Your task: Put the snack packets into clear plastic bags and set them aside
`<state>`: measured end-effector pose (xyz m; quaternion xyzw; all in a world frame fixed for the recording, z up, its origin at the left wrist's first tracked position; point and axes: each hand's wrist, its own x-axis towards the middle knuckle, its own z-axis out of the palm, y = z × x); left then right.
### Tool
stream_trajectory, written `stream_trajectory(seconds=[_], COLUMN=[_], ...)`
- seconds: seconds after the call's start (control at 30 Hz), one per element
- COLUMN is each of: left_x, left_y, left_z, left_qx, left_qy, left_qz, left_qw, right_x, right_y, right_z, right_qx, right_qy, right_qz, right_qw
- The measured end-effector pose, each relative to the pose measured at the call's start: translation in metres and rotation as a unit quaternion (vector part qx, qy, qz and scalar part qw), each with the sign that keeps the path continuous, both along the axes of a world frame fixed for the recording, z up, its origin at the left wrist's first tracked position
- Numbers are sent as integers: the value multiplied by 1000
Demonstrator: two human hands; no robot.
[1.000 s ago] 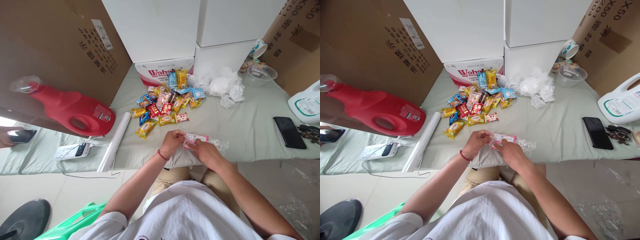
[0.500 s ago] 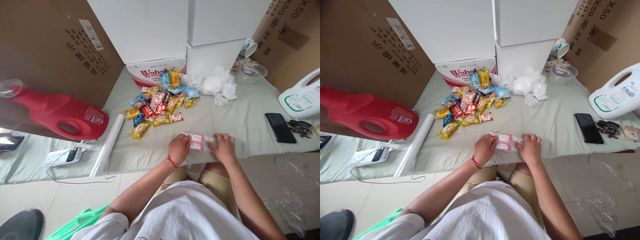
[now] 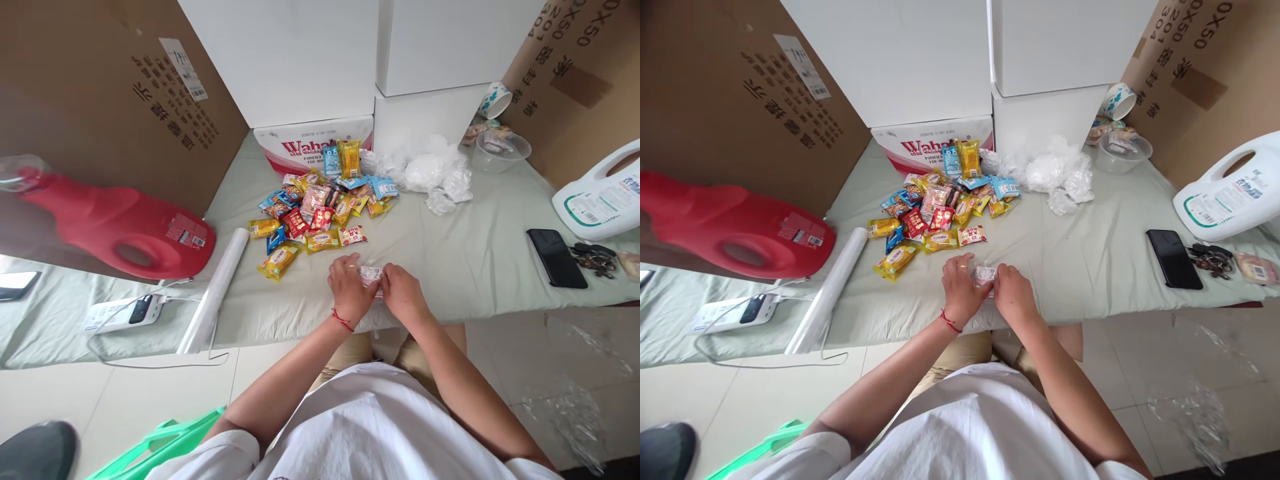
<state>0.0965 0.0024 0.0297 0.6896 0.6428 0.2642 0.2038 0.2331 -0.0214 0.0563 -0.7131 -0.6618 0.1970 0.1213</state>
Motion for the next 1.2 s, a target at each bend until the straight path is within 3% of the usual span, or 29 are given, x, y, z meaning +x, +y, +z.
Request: stream_trajectory(seconds=[0.07,0.23,0.3,0.37,0.47,0.57,0.67,0.8,0.93,1.07,1.13,1.2], left_x=[-4,-4,1,7,14,18,18,21,28,16,-5,-37], left_y=[4,0,-8,-17,-26,-29,-29,-30,-27,-19,-12,-4], left_z=[-2,-1,3,6,7,3,-2,-5,3,15,17,14], left_qx=[-43,-78,-76,-31,78,141,184,209,181,173,215,245], left_qy=[-12,-66,-126,-167,-124,-41,-32,-123,-247,-234,-203,-147], left_qz=[26,-31,-43,-59,-124,-222,-315,-425,-434,-401,-336,-242], left_qw=[999,994,988,984,981,964,930,872,847,869,894,927], right_x=[-1,8,9,9,9,11,14,18,28,66,105,157], right_y=[-5,-27,-36,-44,-53,-56,-56,-53,-50,-41,-27,-4], right_z=[-7,-14,-13,-9,-3,1,-1,-6,-9,-7,-5,-3], right_qx=[22,56,38,22,6,-8,0,13,1,-11,61,164], right_qy=[26,197,336,473,602,655,677,684,692,647,597,538], right_qz=[-2,-47,-100,-152,-190,-215,-241,-242,-229,-207,-252,-326], right_qw=[999,978,936,867,776,724,696,688,685,734,760,760])
